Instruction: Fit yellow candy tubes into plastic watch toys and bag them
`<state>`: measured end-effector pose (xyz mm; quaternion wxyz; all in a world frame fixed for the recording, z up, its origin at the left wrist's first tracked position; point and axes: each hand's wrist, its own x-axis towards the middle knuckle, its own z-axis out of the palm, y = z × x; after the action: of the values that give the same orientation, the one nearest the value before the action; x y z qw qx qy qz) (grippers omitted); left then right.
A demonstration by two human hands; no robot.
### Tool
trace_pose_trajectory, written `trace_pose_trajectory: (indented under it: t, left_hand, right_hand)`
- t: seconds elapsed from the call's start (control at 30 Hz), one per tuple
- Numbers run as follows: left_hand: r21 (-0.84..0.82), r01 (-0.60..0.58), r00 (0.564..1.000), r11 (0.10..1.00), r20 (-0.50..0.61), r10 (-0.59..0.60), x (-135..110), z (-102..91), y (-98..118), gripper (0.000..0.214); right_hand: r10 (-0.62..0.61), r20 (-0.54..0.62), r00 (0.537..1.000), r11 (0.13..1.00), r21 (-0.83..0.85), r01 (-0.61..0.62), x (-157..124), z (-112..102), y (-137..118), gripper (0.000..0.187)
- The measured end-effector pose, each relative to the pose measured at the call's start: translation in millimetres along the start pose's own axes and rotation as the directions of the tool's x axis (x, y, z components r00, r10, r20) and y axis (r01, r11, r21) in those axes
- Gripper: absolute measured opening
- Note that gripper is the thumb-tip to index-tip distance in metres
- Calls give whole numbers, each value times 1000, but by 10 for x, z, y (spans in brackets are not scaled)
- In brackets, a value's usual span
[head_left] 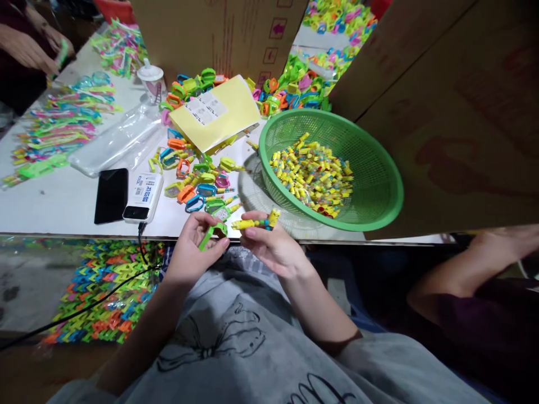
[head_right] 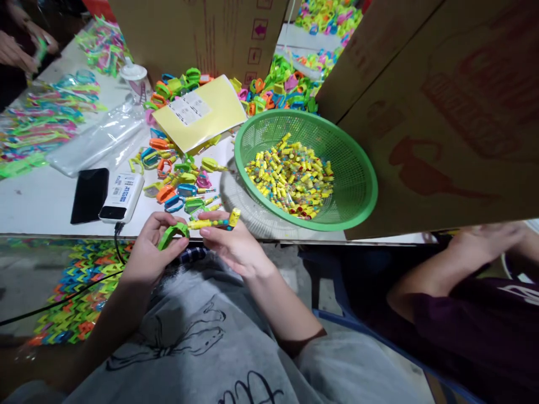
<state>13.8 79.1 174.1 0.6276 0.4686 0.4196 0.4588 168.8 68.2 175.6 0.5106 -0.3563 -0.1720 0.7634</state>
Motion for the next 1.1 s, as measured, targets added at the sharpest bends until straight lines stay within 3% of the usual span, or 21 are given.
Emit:
trace_pose_trajectory:
  t: [0.13,0.33,0.5,0.63,0.8,0.97,1.1]
  left_hand:
    - [55,-12,1000,998,-22,13,-10,9,23,35]
    - [58,53,998,997,-32,-52,-33,-35,-50,36]
    - [63,51,999,997,-19,-50,-32,-56,-92,35]
    - [94,37,999,995,-8,-36,-33,-42,-60,35]
    - [121,-18,998,992,-63,26,-82,5,47,33]
    - [174,-77,989,982,-109,97,-136,-35,89,31]
    - [162,-13,997,987,-71,25,-131,-53,81,30]
  right_hand:
    - [-54,82,995,998,-12,55,16,-3,30,26]
    - [-264,187,946,909,-281,309,49,-66,44,27]
    - [-224,306,925,900,-298,317,78,-88,54,26]
    - [-217,311,925,904,-293,310,85,-70,51,23]
    - [-167,282,945,869,-411,277,69,-70,40,20]
    - [-369,222,903,862,-282,422,76,-162,46,17]
    - [-327,357,875,842,-311,441,99,-150,66,17]
